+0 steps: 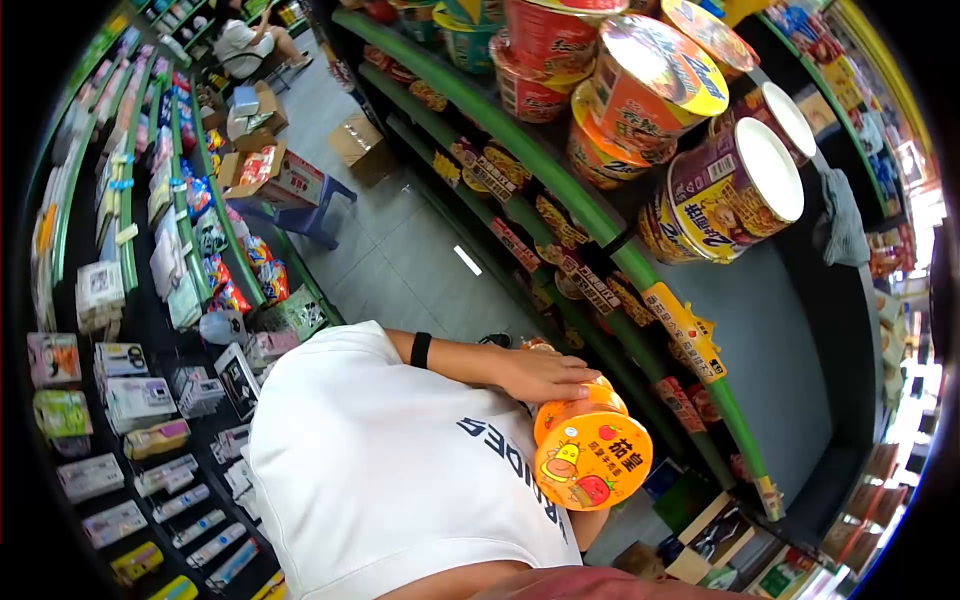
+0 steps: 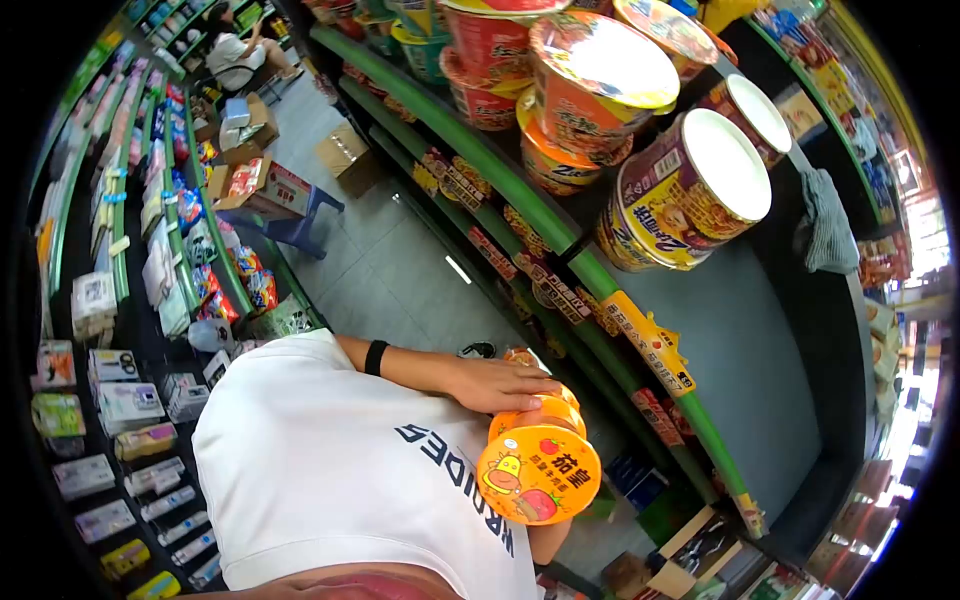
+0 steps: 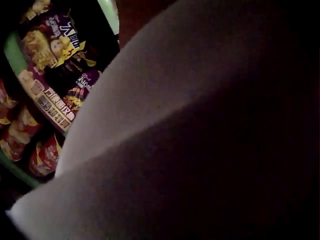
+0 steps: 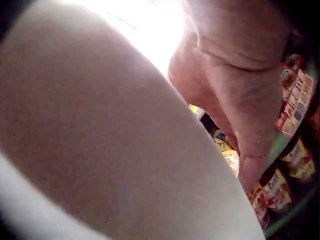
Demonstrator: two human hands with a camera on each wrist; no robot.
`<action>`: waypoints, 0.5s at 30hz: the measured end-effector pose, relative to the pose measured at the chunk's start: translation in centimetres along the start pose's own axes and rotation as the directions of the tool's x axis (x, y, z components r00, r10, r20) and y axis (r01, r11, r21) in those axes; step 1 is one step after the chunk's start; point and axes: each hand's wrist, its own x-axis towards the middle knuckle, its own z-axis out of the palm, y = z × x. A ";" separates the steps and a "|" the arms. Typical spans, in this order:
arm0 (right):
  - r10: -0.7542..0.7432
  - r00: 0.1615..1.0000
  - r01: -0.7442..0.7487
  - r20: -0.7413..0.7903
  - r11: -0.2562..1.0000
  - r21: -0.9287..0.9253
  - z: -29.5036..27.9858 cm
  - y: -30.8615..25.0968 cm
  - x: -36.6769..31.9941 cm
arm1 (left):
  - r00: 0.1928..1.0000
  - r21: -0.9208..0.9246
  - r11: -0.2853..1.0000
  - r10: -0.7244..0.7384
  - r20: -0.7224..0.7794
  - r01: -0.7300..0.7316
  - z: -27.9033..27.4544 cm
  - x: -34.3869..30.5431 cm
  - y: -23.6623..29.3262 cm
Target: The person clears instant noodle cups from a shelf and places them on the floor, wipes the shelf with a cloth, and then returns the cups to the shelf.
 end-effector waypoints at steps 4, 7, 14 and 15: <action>-0.061 0.993 0.071 0.098 0.992 -0.100 -0.1 -3.9 -0.2 | 0.993 0.068 0.997 0.044 -0.111 -0.037 1.1 -0.4 2.6; -0.112 0.976 0.144 0.186 0.976 -0.166 0.1 -7.1 -0.8 | 0.976 0.090 0.994 0.084 -0.200 -0.067 1.6 -0.5 5.4; -0.227 0.913 0.330 0.340 0.899 -0.287 0.5 -14.6 -3.9 | 0.950 0.166 0.974 0.192 -0.246 -0.154 1.2 2.1 11.9; -0.243 0.903 0.356 0.356 0.885 -0.300 0.7 -15.5 -4.4 | 0.947 0.166 0.973 0.199 -0.252 -0.160 1.0 2.6 12.8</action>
